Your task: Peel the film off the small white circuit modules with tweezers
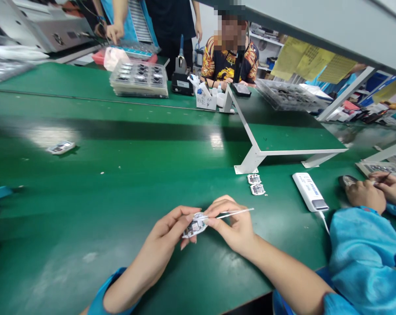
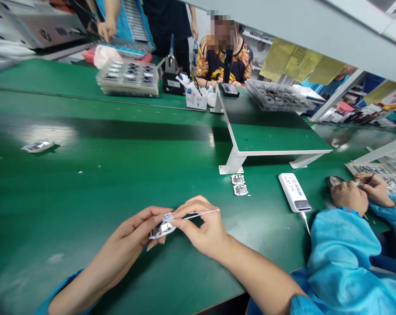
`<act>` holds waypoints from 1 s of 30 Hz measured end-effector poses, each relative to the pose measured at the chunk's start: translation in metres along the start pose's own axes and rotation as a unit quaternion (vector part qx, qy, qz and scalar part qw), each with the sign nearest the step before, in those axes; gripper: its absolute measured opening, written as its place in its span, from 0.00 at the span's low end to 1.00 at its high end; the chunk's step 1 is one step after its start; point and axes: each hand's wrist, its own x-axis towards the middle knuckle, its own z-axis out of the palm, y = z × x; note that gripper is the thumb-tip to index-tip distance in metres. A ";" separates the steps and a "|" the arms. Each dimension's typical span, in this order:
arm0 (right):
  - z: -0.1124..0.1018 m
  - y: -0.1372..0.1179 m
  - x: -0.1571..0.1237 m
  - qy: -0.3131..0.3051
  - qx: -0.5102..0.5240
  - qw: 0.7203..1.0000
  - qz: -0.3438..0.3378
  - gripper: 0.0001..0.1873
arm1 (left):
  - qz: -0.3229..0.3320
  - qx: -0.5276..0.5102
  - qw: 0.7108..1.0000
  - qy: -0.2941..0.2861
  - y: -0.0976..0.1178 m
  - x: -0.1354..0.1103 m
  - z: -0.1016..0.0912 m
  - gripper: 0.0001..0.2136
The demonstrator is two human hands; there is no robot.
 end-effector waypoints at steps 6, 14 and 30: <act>-0.004 -0.007 0.002 -0.035 -0.072 0.992 -0.100 0.04 | -0.022 -0.019 1.000 -0.006 0.000 0.001 -0.002 0.20; -0.005 -0.001 0.002 -0.038 -0.054 0.995 -0.081 0.04 | -0.036 -0.022 0.999 -0.016 0.005 -0.002 0.000 0.20; -0.005 -0.002 0.001 -0.039 0.007 0.998 0.051 0.01 | -0.018 0.029 0.999 -0.030 0.002 0.001 0.000 0.20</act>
